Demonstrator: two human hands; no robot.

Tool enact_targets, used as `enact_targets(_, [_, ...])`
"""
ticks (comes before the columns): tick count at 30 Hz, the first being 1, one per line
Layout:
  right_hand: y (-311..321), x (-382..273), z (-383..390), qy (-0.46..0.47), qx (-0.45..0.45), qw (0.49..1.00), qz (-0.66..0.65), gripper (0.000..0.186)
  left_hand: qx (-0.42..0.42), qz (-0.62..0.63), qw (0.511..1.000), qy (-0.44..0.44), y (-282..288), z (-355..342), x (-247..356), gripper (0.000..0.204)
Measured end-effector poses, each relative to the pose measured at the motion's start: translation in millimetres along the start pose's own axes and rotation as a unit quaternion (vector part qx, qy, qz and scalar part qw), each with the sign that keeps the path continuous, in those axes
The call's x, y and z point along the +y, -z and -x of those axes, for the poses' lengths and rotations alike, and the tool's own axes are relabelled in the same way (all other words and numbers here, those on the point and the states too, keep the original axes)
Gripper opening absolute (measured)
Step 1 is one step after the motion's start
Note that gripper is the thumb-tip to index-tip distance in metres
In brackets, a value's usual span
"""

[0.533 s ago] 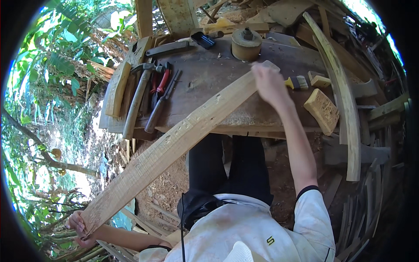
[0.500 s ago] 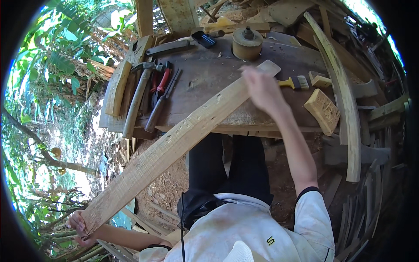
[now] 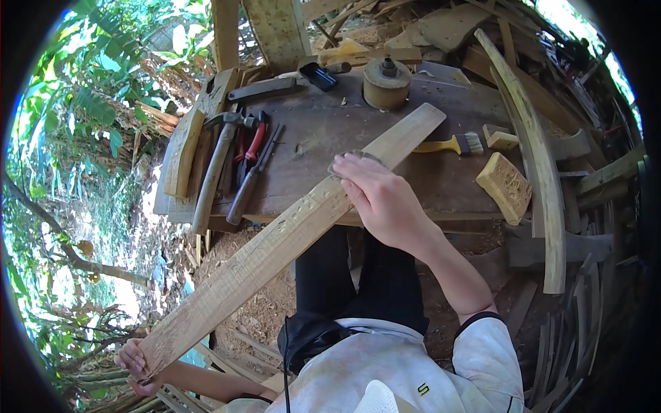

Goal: The person uses a hammer and chisel to carve a groove into a long wooden plank, then smooths the plank with sandpaper. The work is performed at a cluttered outdoor workbench with various tools visible.

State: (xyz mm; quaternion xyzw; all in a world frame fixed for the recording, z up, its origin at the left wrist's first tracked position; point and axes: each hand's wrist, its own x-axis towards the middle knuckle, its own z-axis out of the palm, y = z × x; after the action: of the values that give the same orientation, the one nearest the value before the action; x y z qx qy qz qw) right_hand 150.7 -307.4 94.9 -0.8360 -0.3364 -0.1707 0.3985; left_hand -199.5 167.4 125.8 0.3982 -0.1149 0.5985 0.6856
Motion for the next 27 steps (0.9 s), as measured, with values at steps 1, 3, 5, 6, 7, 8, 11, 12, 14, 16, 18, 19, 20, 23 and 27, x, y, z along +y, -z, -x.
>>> enact_targets(1, [0.4,-6.3,0.2,0.025,-0.004,1.000,-0.002,0.027,-0.001,-0.003,1.000,-0.004,-1.8,1.1,-0.2,0.044])
enact_targets(3, [19.0,21.8,-5.3,-0.078,0.002,0.997,-0.005,0.031,-0.007,0.003,1.000,0.003,-9.9,6.0,-8.4,0.042])
enact_targets(5, [26.3,54.2,-4.5,-0.137,0.076,0.985,0.075,0.030,-0.030,0.019,0.999,0.020,-22.4,15.5,-30.3,0.041])
enact_targets(6, [18.9,43.7,-5.5,-0.148,0.066,0.977,0.139,0.030,-0.030,0.013,0.999,0.014,-29.7,22.2,-38.1,0.040])
enact_targets(7, [15.1,20.0,-8.8,-0.101,0.023,0.992,0.076,0.030,-0.029,0.004,1.000,0.010,-36.2,30.2,-43.7,0.040])
enact_targets(8, [10.8,-8.4,-8.2,-0.058,-0.022,0.998,0.012,0.029,-0.029,-0.006,0.999,0.012,-41.5,35.7,-45.4,0.039])
enact_targets(11, [-8.6,-55.7,1.3,0.045,-0.011,0.998,-0.036,0.029,-0.010,-0.002,1.000,0.003,-51.5,43.2,-53.6,0.038])
enact_targets(12, [-4.2,-55.3,1.3,0.035,-0.020,0.998,-0.056,0.028,-0.019,-0.005,1.000,-0.002,-54.2,42.6,-50.4,0.038])
enact_targets(14, [8.9,-39.4,-2.3,-0.010,-0.025,0.998,-0.048,0.027,-0.019,-0.015,1.000,0.015,-57.8,41.8,-47.6,0.039])
enact_targets(16, [10.9,-26.7,-6.4,-0.052,0.021,0.998,0.031,0.025,-0.035,-0.006,0.999,0.028,-64.2,45.3,-49.4,0.040])
enact_targets(18, [6.7,-38.6,-5.4,-0.053,0.016,0.998,0.023,0.025,-0.067,0.020,0.997,0.037,-72.7,53.7,-60.8,0.040])
enact_targets(19, [-6.0,-58.4,-3.4,0.005,-0.011,1.000,-0.009,0.027,-0.048,0.024,0.997,0.047,-85.5,62.7,-70.4,0.042])
enact_targets(20, [-19.3,-81.6,1.2,0.055,-0.037,0.997,-0.029,0.030,-0.027,0.039,0.997,0.067,-97.9,75.7,-88.3,0.044])
enact_targets(23, [-63.4,-171.1,17.0,0.127,-0.086,0.977,-0.149,0.042,-0.007,0.016,0.996,0.083,-99.7,94.4,-101.1,0.061])
enact_targets(27, [-70.4,-185.8,19.4,0.170,-0.082,0.967,-0.170,0.044,-0.023,0.009,0.995,0.092,-83.1,90.8,-106.2,0.075])
